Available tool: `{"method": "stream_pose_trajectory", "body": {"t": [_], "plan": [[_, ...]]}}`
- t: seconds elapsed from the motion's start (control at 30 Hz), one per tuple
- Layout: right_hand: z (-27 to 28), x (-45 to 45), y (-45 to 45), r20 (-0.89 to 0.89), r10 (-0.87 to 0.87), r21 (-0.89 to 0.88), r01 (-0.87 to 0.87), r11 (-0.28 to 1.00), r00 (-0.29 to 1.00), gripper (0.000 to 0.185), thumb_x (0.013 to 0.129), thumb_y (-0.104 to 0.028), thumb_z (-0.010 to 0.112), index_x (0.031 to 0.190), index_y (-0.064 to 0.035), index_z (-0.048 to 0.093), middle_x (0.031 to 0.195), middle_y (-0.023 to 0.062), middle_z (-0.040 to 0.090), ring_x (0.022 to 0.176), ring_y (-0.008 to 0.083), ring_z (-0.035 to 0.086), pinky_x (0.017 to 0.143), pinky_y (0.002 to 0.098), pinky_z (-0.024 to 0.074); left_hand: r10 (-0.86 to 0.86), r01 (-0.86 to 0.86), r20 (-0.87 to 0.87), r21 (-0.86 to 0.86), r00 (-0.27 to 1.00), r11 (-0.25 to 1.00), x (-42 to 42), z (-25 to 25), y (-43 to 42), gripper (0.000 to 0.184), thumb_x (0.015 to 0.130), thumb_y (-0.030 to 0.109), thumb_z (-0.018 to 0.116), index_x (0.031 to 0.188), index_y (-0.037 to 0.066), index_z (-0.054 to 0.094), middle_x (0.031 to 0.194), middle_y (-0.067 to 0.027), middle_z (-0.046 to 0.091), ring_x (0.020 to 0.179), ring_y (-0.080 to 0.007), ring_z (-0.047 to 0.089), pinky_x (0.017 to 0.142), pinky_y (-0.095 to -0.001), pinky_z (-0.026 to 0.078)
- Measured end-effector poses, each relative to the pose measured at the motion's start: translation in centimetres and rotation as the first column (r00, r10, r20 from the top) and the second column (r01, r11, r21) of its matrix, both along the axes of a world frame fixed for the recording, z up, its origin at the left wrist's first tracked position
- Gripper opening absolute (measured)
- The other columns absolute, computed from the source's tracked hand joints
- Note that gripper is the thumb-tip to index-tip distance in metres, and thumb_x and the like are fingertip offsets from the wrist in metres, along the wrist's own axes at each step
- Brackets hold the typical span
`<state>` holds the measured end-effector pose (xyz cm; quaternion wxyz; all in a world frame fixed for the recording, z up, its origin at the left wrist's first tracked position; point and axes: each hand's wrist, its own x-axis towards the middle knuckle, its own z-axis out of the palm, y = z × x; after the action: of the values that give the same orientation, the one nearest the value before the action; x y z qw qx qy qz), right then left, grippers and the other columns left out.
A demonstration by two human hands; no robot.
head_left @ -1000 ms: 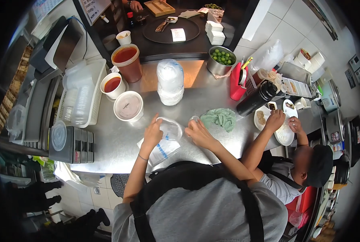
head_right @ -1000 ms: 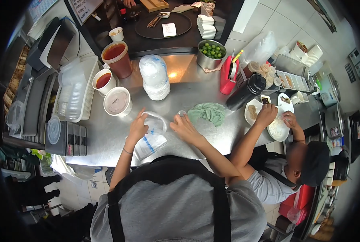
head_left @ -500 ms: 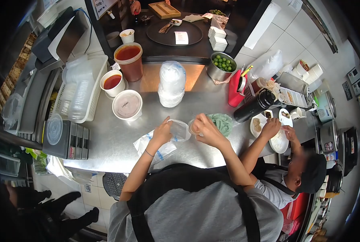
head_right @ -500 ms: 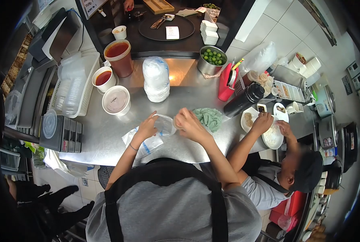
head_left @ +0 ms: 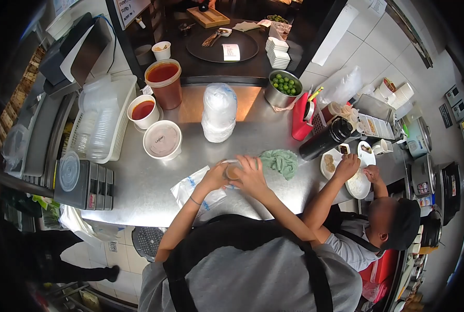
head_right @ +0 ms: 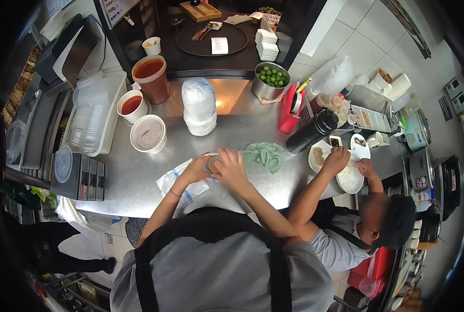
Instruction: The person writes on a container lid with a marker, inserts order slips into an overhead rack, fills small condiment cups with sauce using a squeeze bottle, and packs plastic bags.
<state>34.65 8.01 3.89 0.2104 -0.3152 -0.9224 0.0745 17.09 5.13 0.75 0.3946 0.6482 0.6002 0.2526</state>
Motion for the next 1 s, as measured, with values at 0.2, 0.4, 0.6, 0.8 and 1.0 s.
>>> {"method": "stream_pose_trajectory", "body": {"t": [0.2,0.4,0.6,0.8,1.0], "plan": [[0.3,-0.6,1.3,0.014,-0.07,0.067,0.069,0.995,0.997,0.005,0.07,-0.018,0.064,0.071,-0.0132,0.067,0.138,0.0127,0.037,0.122,0.0337,0.037,0.099,0.057,0.0276,-0.11,0.077,0.203,0.163,0.973,0.984,-0.4,6.9,-0.6,0.053,0.07,0.006,0.067,0.121,0.001,0.051,0.135,-0.0172,0.043,0.105,-0.0335,0.056,0.089,-0.0377,0.046],[0.7,-0.6,2.0,0.093,-0.022,-0.234,0.044,0.971,0.995,0.011,0.073,-0.014,0.063,0.083,-0.0156,0.068,0.125,0.0146,0.043,0.11,0.0366,0.046,0.087,0.046,0.0434,-0.082,0.014,0.776,0.094,0.626,0.996,-4.8,1.9,0.1,0.057,0.067,0.005,0.064,0.123,0.004,0.051,0.138,-0.0118,0.04,0.107,-0.0274,0.054,0.084,-0.0351,0.048],[0.5,-1.1,2.2,-0.004,0.009,-0.348,-0.01,0.937,1.0,0.008,0.073,-0.011,0.062,0.08,-0.0102,0.065,0.105,0.0174,0.048,0.09,0.0382,0.055,0.077,0.0441,0.0476,-0.147,0.123,0.051,0.324,0.988,0.938,-0.3,-4.3,1.3,0.067,0.06,0.026,0.078,0.118,0.007,0.05,0.13,-0.0161,0.045,0.122,-0.0354,0.04,0.101,-0.0441,0.032],[5.9,0.2,4.1,-0.058,0.071,-0.229,-0.083,0.97,0.996,0.007,0.073,-0.003,0.058,0.078,-0.0062,0.062,0.1,0.0151,0.051,0.078,0.0377,0.059,0.069,0.0418,0.0475,0.029,-0.118,0.338,0.248,0.941,0.962,2.2,-5.1,1.2,0.053,0.063,0.043,0.078,0.096,0.005,0.061,0.101,-0.0138,0.059,0.105,-0.0338,0.051,0.091,-0.0442,0.038],[13.2,-1.1,2.4,-0.067,-0.01,0.068,0.014,0.998,0.998,0.007,0.073,-0.011,0.059,0.079,-0.0105,0.062,0.091,0.0059,0.054,0.104,0.027,0.054,0.092,0.049,0.0382,-0.031,-0.019,0.153,0.314,0.988,0.949,2.2,-3.5,0.8,0.053,0.067,0.045,0.076,0.1,0.006,0.061,0.104,-0.0143,0.06,0.107,-0.0342,0.05,0.094,-0.0427,0.036]]}}
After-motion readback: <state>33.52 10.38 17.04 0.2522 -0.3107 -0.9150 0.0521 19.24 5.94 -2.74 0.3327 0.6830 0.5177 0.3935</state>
